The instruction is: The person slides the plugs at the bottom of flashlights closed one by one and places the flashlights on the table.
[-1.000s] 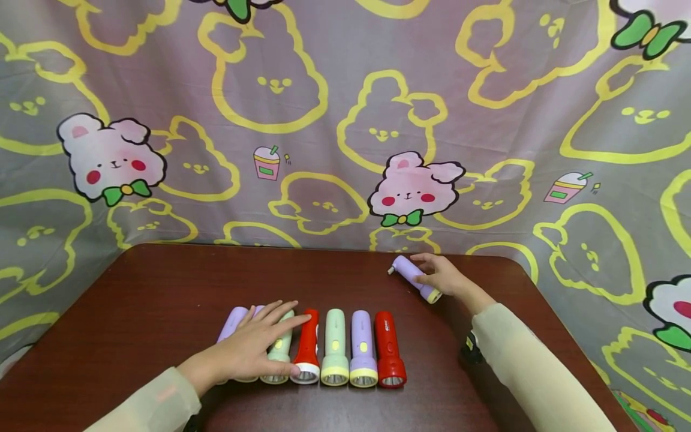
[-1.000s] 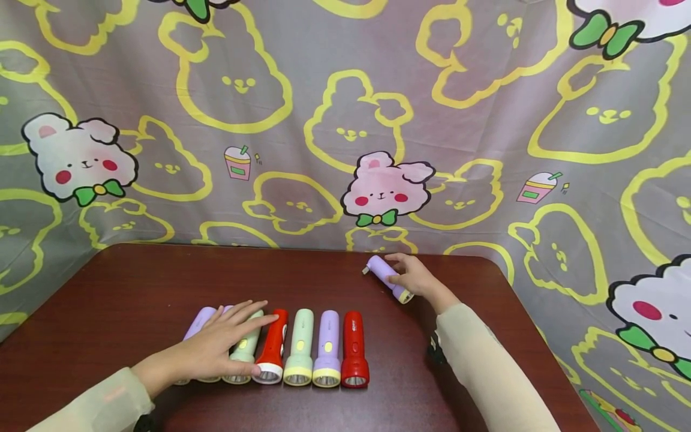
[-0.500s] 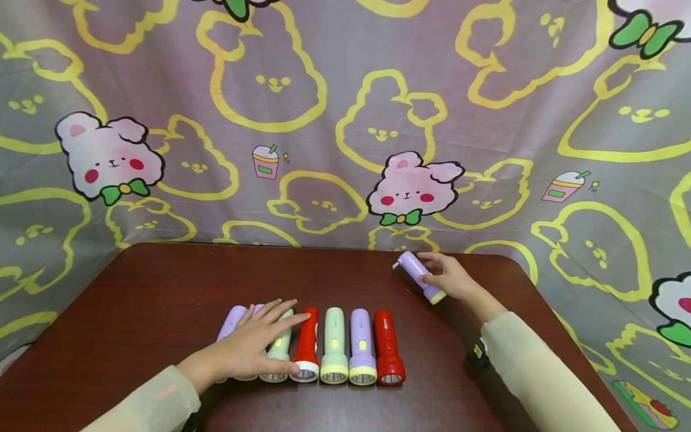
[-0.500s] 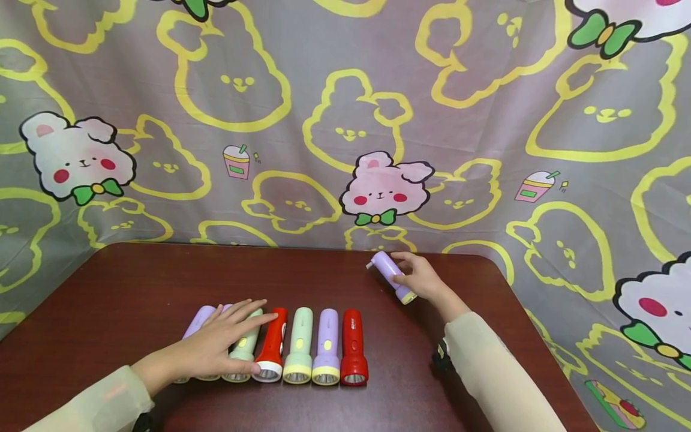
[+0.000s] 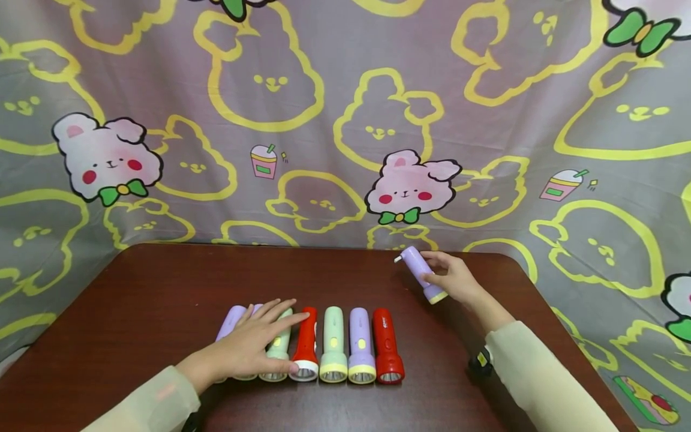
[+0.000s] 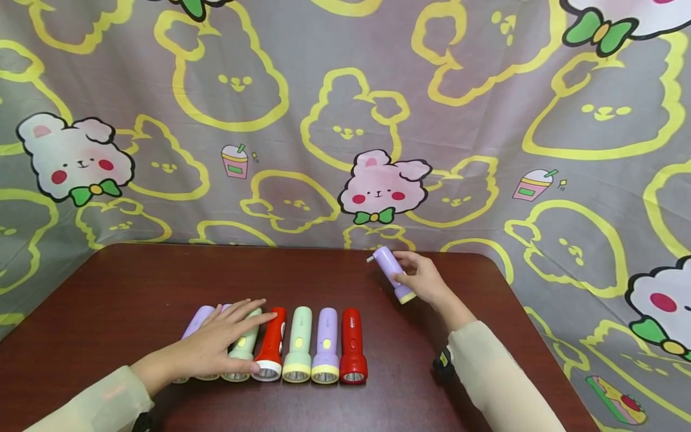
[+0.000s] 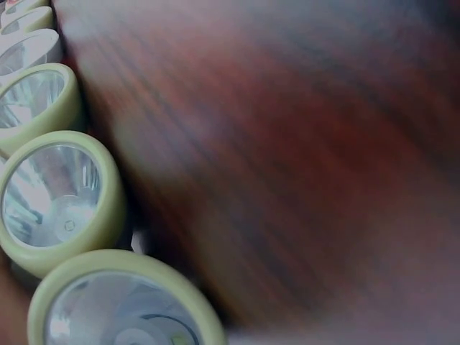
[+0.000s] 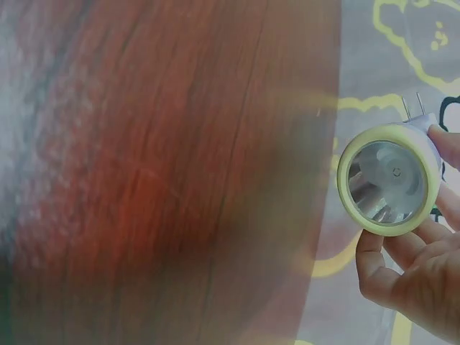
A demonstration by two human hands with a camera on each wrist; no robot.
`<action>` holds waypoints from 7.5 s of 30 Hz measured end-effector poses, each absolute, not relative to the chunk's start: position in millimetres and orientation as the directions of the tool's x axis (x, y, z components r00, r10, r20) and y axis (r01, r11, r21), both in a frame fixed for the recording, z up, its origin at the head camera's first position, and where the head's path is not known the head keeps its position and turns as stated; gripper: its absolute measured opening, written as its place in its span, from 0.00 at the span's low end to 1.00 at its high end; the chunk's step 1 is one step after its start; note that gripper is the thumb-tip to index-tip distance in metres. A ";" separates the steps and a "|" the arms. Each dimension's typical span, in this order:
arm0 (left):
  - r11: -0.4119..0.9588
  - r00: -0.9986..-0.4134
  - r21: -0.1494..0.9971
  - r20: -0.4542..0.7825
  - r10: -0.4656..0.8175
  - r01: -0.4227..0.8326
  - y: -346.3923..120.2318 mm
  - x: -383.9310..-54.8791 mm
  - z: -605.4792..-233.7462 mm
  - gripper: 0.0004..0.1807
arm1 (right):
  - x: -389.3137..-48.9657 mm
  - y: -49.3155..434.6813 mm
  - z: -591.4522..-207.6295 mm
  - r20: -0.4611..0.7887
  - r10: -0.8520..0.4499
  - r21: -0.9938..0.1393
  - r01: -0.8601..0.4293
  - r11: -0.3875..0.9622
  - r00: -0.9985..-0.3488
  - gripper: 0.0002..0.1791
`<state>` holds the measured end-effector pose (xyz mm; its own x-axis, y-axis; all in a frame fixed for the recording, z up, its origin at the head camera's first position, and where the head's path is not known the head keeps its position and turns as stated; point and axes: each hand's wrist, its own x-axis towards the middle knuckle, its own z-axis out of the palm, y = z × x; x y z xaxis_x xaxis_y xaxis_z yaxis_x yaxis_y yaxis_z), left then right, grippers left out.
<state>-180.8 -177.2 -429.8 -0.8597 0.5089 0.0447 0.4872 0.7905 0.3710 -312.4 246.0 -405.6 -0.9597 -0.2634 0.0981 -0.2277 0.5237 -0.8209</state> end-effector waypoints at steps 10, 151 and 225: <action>0.791 -0.859 0.366 0.045 0.510 0.489 -177.5 -181.6 -431.5 0.48 | -294.7 241.7 -398.8 0.149 -0.253 -0.852 -0.254 0.458 -0.956 0.31; 0.217 -0.786 0.771 0.514 0.343 0.598 -77.6 -202.6 -379.3 0.14 | -173.2 125.7 -393.9 0.250 -0.329 -0.959 -0.280 0.046 -0.911 0.32; 0.538 -0.836 0.676 0.225 0.500 0.504 3.5 -230.7 -386.2 0.24 | -185.1 207.3 -408.8 0.270 -0.300 -0.822 -0.381 0.423 -0.915 0.36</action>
